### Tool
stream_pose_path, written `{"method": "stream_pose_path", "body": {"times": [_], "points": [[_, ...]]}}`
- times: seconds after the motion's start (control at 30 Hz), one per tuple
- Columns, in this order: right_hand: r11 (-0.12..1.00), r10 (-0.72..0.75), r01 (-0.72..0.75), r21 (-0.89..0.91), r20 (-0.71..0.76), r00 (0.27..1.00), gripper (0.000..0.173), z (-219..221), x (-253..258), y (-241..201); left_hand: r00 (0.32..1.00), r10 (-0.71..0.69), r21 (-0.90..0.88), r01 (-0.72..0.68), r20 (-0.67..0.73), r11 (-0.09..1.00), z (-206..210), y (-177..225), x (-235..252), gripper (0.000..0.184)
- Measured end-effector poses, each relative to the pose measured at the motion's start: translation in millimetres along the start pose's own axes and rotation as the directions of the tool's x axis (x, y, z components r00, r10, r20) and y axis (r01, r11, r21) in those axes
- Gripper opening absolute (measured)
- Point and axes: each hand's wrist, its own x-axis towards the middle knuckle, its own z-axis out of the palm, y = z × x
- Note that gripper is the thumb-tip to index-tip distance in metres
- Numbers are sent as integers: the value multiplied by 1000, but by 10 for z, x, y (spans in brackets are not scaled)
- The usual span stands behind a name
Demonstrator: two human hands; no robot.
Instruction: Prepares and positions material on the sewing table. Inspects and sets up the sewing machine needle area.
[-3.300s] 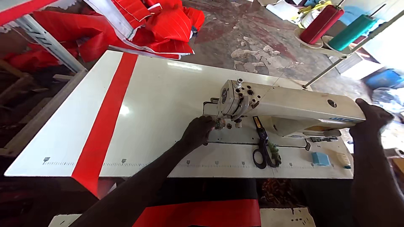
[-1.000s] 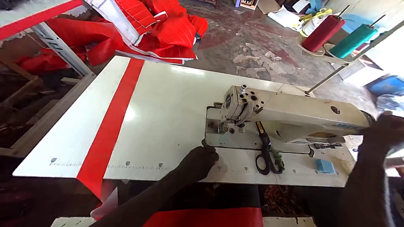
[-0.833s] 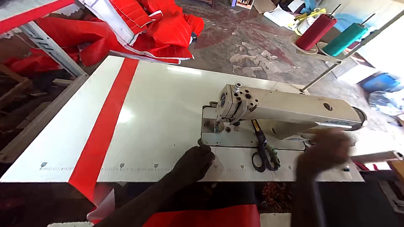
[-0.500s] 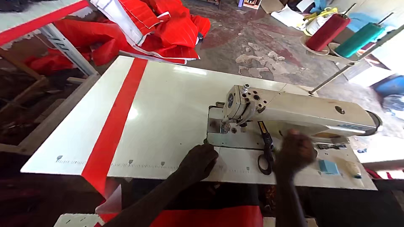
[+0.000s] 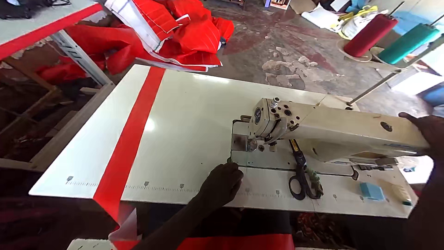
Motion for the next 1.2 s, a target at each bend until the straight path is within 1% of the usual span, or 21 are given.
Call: {"method": "stream_pose_path", "body": {"times": [0.07,0.13,0.17,0.23,0.3,0.33,0.4,0.5,0.57,0.6,0.63,0.67,0.7,0.73,0.77,0.83,0.87,0.93,1.03,1.1,1.2], "points": [[981,31,-35,189,24,999,44,-4,-214,-84,1000,6,5,-6,-17,1000,7,-8,-3,28],[915,12,-11,403,1,1000,34,26,-379,-85,1000,6,8,-6,-16,1000,6,-7,6,27],[868,-23,46,494,-53,998,33,76,-428,-27,1000,2,11,-2,-11,1000,-1,1,14,27],[712,-101,248,657,-254,962,28,265,-528,142,1000,-2,15,2,3,1000,6,5,19,27],[554,-98,421,719,-445,890,26,495,-582,258,1000,-6,3,6,17,1000,-6,8,31,27],[520,-69,458,721,-500,863,27,584,-583,278,999,-18,-5,18,31,1000,-22,12,33,28],[558,-14,460,690,-547,837,31,665,-583,305,999,-21,-1,21,28,1000,-26,4,16,28],[684,39,429,590,-617,786,36,573,-808,171,1000,-8,8,8,7,1000,-15,2,17,29],[721,43,474,505,-715,698,45,524,-1172,119,1000,-14,5,14,4,1000,-12,10,14,30],[703,27,510,495,-735,677,44,558,-1447,41,1000,-21,5,21,9,1000,-12,13,13,30],[683,2,539,493,-739,673,35,650,-1796,-161,999,-27,8,27,17,1000,-16,19,12,30],[673,-46,534,512,-692,721,27,805,-2212,-434,999,-41,6,40,34,999,-33,30,16,30],[677,-102,483,555,-580,809,23,1025,-2633,-696,998,-45,6,45,38,999,-40,32,21,30],[692,-175,408,595,-411,895,22,1289,-3009,-923,998,-43,5,43,36,999,-39,30,21,30],[715,-258,335,613,-214,942,20,1580,-3271,-1093,999,-34,5,34,27,999,-27,22,20,30],[787,-389,249,564,140,911,17,2087,-3460,-1334,1000,-11,4,11,10,1000,1,-1,11,29],[815,-408,253,522,207,889,20,2285,-3452,-1407,1000,7,1,-7,-13,1000,23,-16,-3,29],[868,-405,279,412,260,877,26,2468,-3333,-1544,998,28,1,-28,-56,1000,41,-39,-23,29],[918,-354,272,289,285,891,28,2527,-3175,-1714,996,30,-3,-30,-82,1000,33,-32,-31,27],[921,-351,284,267,253,902,27,2580,-3122,-1727,997,29,-14,-30,-66,999,31,-28,-20,28],[946,-244,174,273,250,937,19,2628,-3091,-1787,999,14,-1,-14,-34,1000,22,-37,-25,30]]}}
